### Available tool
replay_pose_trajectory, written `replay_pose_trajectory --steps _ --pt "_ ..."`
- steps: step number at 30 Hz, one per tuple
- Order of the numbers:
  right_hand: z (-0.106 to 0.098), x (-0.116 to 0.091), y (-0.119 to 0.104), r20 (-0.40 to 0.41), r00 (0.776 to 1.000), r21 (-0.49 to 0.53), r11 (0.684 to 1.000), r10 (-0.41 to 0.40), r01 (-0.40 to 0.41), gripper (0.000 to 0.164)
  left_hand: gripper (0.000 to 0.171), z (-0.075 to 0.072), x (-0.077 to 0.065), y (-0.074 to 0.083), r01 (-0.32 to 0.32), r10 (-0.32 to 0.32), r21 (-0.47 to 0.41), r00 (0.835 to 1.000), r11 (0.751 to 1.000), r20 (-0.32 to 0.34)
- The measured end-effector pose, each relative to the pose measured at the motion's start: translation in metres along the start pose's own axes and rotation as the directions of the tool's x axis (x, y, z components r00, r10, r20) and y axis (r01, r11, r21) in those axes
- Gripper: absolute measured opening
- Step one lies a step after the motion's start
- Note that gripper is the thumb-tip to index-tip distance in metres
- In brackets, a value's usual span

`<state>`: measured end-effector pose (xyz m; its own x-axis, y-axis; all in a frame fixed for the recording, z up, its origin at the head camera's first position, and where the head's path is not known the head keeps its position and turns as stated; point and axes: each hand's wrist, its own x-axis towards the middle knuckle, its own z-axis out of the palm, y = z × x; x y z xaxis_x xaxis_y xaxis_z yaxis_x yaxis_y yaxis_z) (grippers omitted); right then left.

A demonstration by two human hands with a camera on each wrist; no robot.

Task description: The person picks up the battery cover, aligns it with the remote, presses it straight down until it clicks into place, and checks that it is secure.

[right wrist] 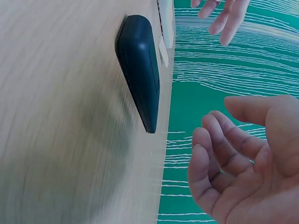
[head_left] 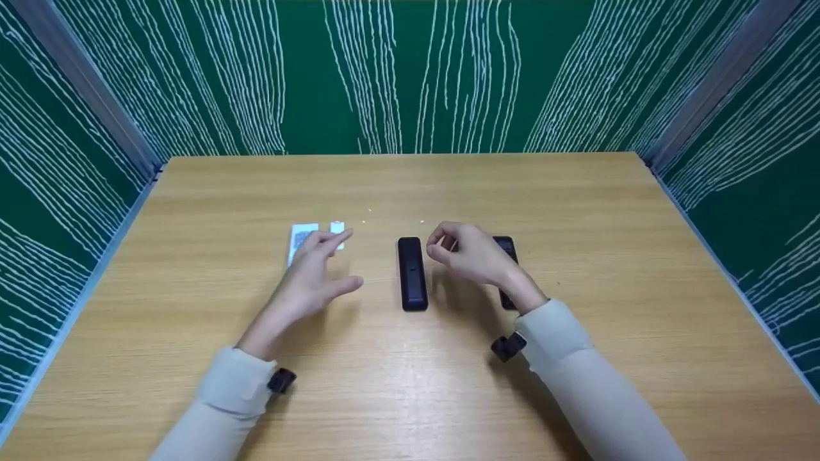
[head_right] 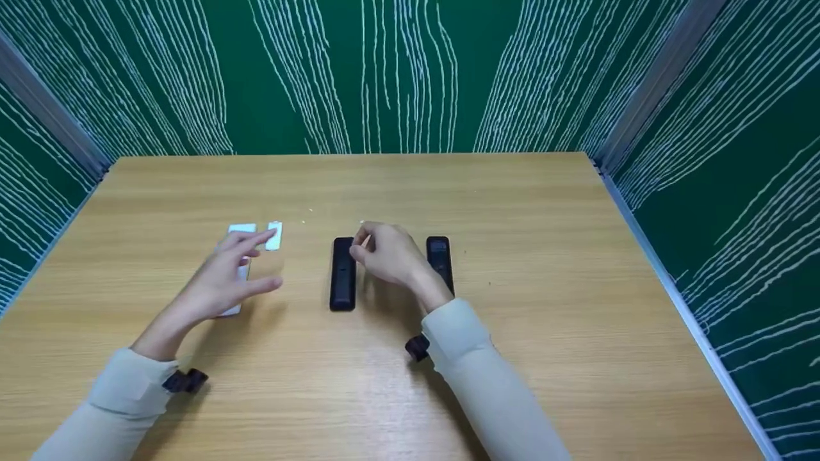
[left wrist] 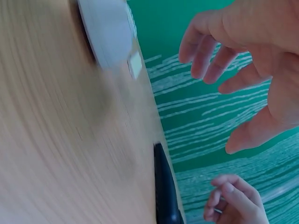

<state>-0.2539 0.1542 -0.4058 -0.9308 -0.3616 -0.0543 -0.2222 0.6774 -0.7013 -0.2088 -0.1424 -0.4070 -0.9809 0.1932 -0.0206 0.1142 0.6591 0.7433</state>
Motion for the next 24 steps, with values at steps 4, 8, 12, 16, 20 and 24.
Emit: replay_pose_trajectory --steps 4,8,12,16,20,24 --pt "0.002 0.001 -0.002 -0.04 0.999 0.023 1.0 -0.014 0.015 0.016 0.085 -0.012 -0.007 -0.011 -0.01 0.011 0.033 1.0 0.999 -0.02" --pt "0.003 0.0 -0.004 -0.077 0.996 0.033 0.998 -0.043 0.046 0.017 0.086 -0.023 -0.013 -0.021 -0.023 0.026 0.062 0.999 0.998 -0.043" --pt "0.005 0.0 -0.007 -0.096 0.994 0.049 0.997 -0.056 0.061 0.016 0.087 -0.03 -0.018 -0.029 -0.011 0.015 0.079 0.999 0.997 -0.048" --pt "0.008 0.002 -0.012 -0.111 0.992 0.064 0.995 -0.063 0.07 0.017 0.089 -0.037 -0.022 -0.036 0.005 -0.001 0.086 0.999 0.996 -0.047" --pt "0.014 0.007 -0.017 -0.127 0.989 0.085 0.992 -0.081 0.092 0.02 0.091 -0.043 -0.026 -0.044 0.021 -0.018 0.088 0.999 0.996 -0.036" --pt "0.02 0.011 -0.021 -0.147 0.985 0.11 0.988 -0.092 0.109 0.022 0.091 -0.049 -0.031 -0.052 0.039 -0.037 0.081 0.999 0.996 -0.02"
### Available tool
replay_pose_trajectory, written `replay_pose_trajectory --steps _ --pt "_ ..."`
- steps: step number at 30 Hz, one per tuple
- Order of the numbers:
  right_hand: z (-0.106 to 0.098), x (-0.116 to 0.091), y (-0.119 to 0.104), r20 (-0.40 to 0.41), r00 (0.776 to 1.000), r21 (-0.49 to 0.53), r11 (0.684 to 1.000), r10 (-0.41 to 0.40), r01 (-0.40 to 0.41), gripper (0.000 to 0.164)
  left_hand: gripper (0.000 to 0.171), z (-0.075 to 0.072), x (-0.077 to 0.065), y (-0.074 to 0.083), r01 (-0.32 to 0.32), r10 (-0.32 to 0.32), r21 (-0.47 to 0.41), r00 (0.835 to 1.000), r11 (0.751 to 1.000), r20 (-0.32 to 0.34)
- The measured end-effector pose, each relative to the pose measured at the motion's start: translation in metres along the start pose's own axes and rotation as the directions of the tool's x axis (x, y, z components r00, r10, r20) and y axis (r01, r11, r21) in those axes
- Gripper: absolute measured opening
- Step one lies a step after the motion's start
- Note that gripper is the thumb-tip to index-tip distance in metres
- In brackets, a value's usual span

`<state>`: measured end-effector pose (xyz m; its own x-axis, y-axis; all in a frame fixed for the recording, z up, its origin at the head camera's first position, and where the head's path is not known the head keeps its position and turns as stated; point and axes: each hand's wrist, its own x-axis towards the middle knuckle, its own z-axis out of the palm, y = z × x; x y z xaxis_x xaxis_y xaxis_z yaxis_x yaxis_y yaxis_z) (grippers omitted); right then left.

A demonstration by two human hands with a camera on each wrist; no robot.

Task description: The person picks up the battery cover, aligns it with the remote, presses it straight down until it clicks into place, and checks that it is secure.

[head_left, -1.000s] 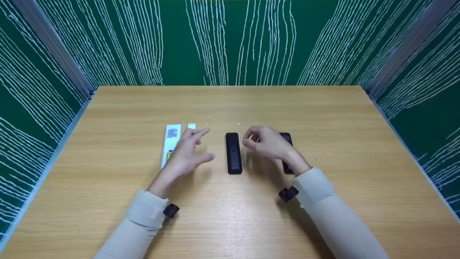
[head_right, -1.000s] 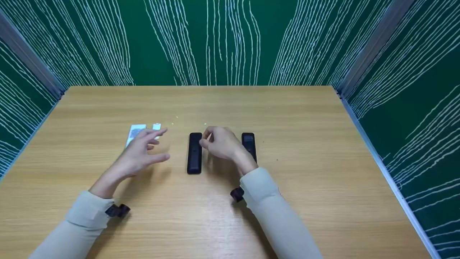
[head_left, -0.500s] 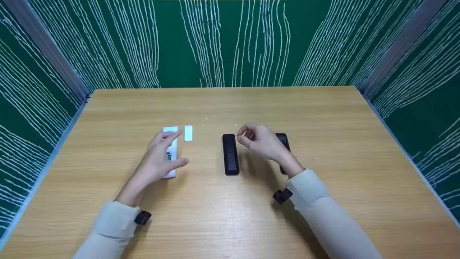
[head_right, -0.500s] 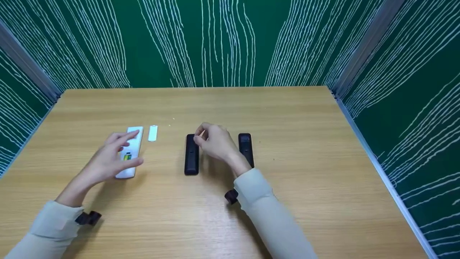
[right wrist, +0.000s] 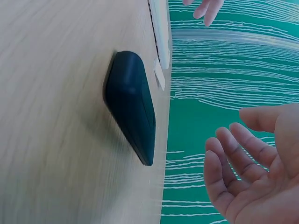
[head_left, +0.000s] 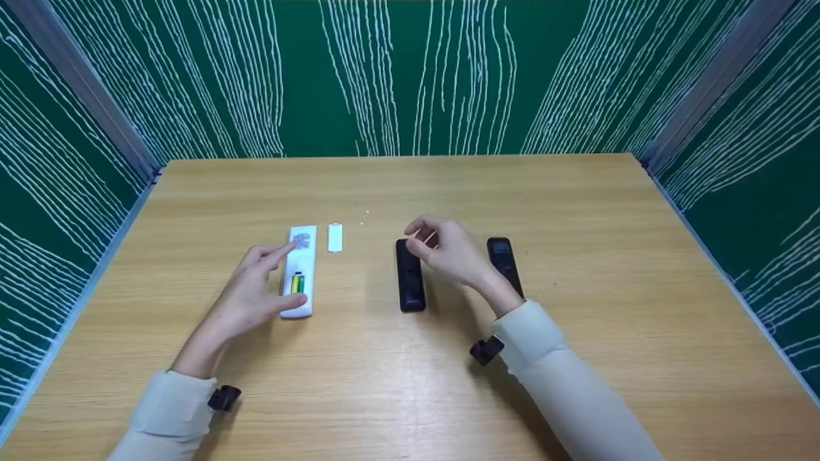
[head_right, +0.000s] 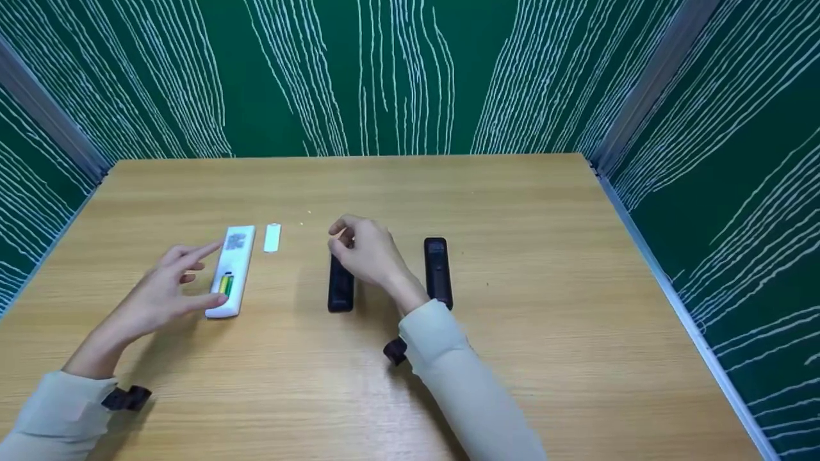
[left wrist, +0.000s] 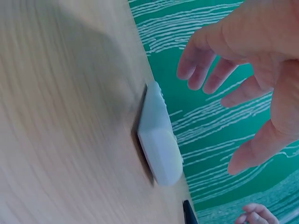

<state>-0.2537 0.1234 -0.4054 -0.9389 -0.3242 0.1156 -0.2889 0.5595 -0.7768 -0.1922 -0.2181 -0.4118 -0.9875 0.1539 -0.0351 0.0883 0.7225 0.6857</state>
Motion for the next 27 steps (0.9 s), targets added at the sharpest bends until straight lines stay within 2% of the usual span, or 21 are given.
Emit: replay_pose_trajectory --steps 9,15,20,27 --pt "0.011 0.005 -0.005 -0.034 0.999 0.022 0.999 -0.024 0.025 0.021 0.093 -0.005 -0.007 -0.011 0.031 -0.03 -0.034 0.999 0.999 0.026" --pt "0.017 0.009 -0.009 -0.028 0.999 0.02 0.999 -0.036 0.037 0.024 0.097 -0.006 -0.007 -0.019 0.063 -0.055 -0.114 0.996 0.992 0.068" --pt "0.021 0.012 -0.013 -0.013 0.999 0.023 0.999 -0.038 0.039 0.024 0.097 -0.008 -0.007 -0.023 0.088 -0.076 -0.141 0.993 0.986 0.088" --pt "0.023 0.015 -0.018 -0.001 0.999 0.027 0.999 -0.046 0.046 0.025 0.099 -0.009 -0.004 -0.029 0.152 -0.125 -0.243 0.984 0.958 0.124"
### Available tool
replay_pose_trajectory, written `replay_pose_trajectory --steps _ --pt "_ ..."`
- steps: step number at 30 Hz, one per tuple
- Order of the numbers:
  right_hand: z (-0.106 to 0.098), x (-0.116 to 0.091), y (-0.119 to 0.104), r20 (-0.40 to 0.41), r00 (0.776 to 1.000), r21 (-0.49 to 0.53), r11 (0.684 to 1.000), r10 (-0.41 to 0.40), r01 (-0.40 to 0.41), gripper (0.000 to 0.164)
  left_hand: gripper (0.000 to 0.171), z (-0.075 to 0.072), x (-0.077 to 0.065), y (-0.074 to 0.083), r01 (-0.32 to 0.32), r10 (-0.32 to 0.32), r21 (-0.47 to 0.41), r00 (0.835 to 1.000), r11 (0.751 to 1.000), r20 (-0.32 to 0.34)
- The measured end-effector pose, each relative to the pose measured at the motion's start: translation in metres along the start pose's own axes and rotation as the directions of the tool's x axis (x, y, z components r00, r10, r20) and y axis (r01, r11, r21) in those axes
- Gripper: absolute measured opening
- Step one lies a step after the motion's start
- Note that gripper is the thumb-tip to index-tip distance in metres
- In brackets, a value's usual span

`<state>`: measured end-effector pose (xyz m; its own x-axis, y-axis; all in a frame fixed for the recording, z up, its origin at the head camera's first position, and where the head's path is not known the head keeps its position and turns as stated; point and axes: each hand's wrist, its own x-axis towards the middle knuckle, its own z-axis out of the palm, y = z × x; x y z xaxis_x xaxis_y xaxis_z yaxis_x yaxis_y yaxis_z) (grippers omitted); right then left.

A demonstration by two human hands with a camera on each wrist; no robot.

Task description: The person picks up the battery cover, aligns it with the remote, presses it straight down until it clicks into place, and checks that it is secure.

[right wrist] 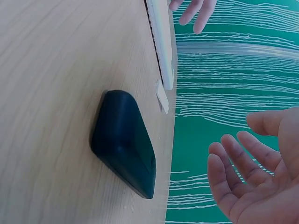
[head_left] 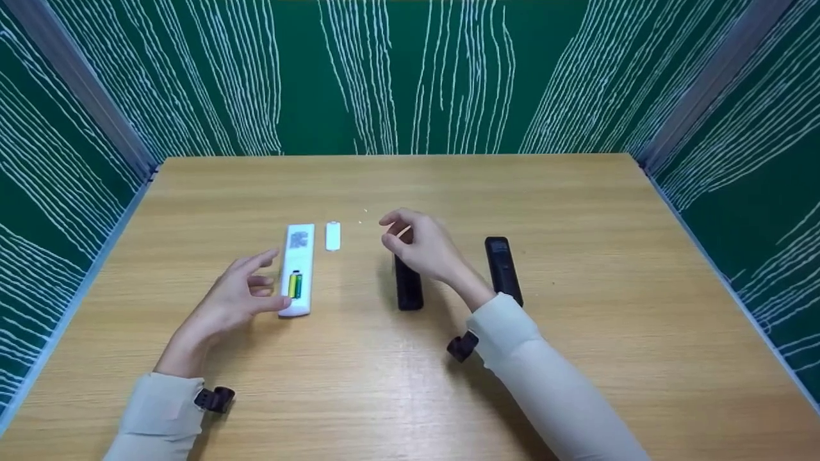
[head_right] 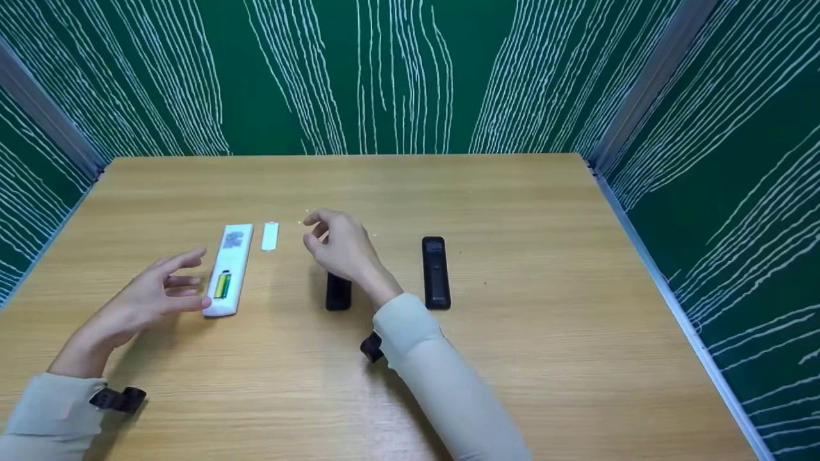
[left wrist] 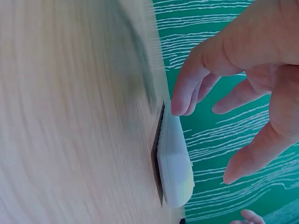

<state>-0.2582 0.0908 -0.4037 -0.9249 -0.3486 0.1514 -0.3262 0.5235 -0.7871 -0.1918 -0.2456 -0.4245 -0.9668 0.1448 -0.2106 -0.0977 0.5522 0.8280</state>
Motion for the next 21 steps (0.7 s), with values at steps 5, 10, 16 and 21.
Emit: replay_pose_trajectory --steps 5,10,16,21 --pt "0.004 0.002 -0.002 0.007 1.0 -0.008 1.0 -0.002 0.002 0.025 0.1 -0.001 0.004 -0.003 0.038 -0.037 -0.028 0.999 0.999 0.027" --pt "0.008 0.004 -0.004 0.013 1.0 -0.007 1.0 -0.008 0.008 0.024 0.102 -0.003 0.004 -0.005 0.065 -0.062 -0.047 0.997 0.997 0.053" --pt "0.012 0.007 -0.003 0.025 1.0 -0.008 1.0 -0.008 0.008 0.024 0.101 0.0 0.004 -0.007 0.077 -0.071 -0.069 0.994 0.995 0.084" --pt "0.015 0.008 -0.002 0.024 1.0 -0.016 1.0 0.01 -0.009 0.025 0.101 0.002 0.005 -0.007 0.092 -0.082 -0.089 0.99 0.992 0.112"
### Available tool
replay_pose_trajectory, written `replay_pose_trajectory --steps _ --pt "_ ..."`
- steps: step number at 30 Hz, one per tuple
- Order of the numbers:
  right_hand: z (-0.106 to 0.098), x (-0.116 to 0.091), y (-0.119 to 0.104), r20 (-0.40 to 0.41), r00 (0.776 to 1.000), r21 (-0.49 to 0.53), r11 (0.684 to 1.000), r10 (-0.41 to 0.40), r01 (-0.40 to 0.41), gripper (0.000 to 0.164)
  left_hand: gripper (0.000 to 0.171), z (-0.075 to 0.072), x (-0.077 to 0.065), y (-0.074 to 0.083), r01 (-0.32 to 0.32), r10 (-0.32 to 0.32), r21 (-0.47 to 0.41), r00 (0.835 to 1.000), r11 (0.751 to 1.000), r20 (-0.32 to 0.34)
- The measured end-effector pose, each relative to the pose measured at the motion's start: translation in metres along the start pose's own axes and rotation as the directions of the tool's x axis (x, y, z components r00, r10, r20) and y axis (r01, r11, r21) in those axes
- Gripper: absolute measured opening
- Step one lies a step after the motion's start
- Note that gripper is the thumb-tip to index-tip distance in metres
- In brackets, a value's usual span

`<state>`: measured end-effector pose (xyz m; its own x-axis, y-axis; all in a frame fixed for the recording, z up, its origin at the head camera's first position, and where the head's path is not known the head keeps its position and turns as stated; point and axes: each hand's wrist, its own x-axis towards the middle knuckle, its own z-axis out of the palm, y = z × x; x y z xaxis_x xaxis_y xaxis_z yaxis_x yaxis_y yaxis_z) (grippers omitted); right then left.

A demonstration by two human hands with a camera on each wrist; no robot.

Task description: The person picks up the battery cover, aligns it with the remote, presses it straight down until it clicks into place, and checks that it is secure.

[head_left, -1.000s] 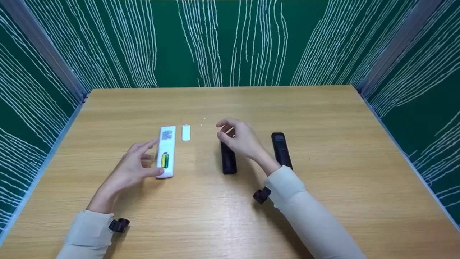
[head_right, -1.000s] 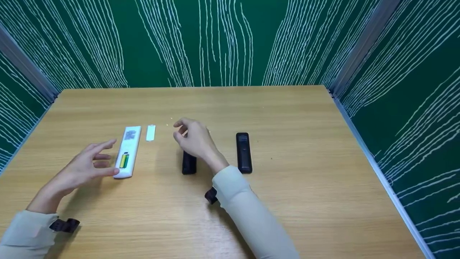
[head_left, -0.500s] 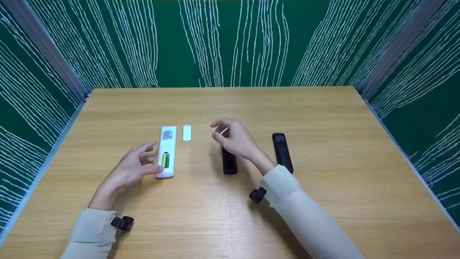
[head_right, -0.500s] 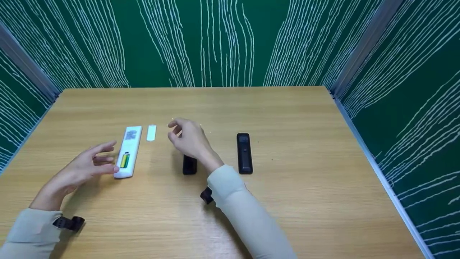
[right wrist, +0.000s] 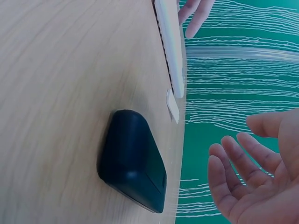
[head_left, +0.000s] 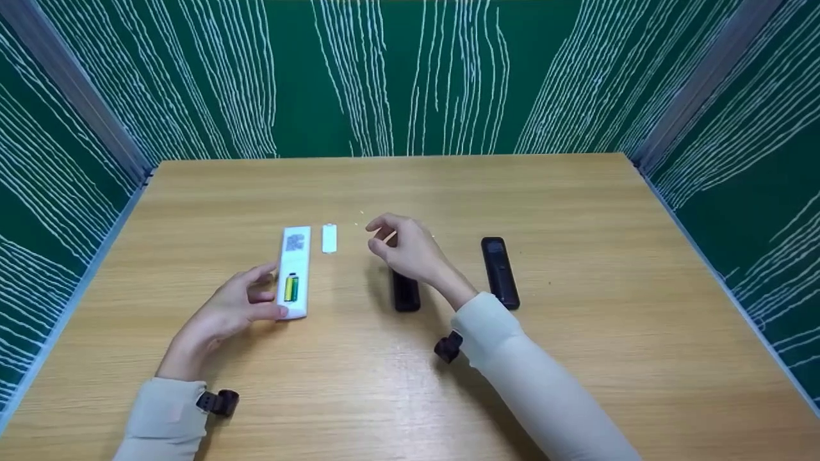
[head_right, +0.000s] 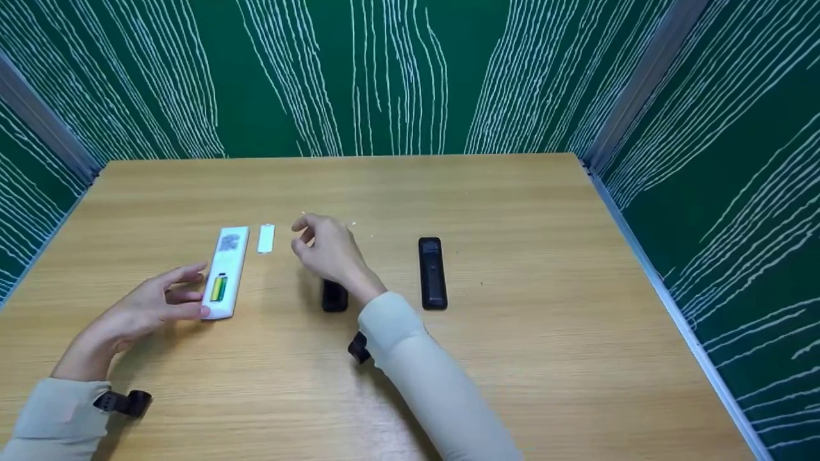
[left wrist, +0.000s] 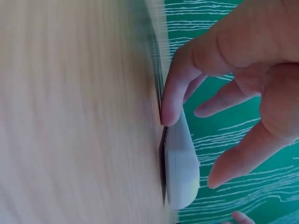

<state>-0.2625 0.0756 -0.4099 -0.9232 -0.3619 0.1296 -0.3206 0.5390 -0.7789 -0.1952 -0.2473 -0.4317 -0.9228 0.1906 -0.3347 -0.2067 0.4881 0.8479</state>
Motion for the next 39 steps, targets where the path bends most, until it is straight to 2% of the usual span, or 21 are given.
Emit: replay_pose_trajectory --steps 5,11,21,28,39 --pt "0.004 0.002 0.001 0.0 1.0 -0.018 1.0 0.006 -0.006 0.025 0.1 0.0 0.0 -0.002 0.009 -0.009 -0.017 1.0 1.0 0.005" --pt "0.006 0.004 0.004 -0.002 1.0 -0.015 1.0 0.01 -0.01 0.024 0.098 0.002 0.0 -0.002 -0.009 0.009 -0.029 1.0 1.0 0.016" --pt "0.01 0.007 0.007 0.008 1.0 -0.012 1.0 0.019 -0.019 0.025 0.093 0.004 0.002 -0.001 -0.018 0.018 -0.011 1.0 1.0 0.014" --pt "0.013 0.012 0.007 0.023 1.0 -0.02 1.0 0.006 -0.006 0.028 0.088 0.005 0.003 0.0 -0.061 0.062 -0.02 0.998 0.998 0.029" --pt "0.012 0.024 0.007 0.031 0.999 -0.04 0.999 0.031 -0.03 0.028 0.086 0.005 0.004 0.001 -0.047 0.047 -0.003 0.999 0.999 0.026"
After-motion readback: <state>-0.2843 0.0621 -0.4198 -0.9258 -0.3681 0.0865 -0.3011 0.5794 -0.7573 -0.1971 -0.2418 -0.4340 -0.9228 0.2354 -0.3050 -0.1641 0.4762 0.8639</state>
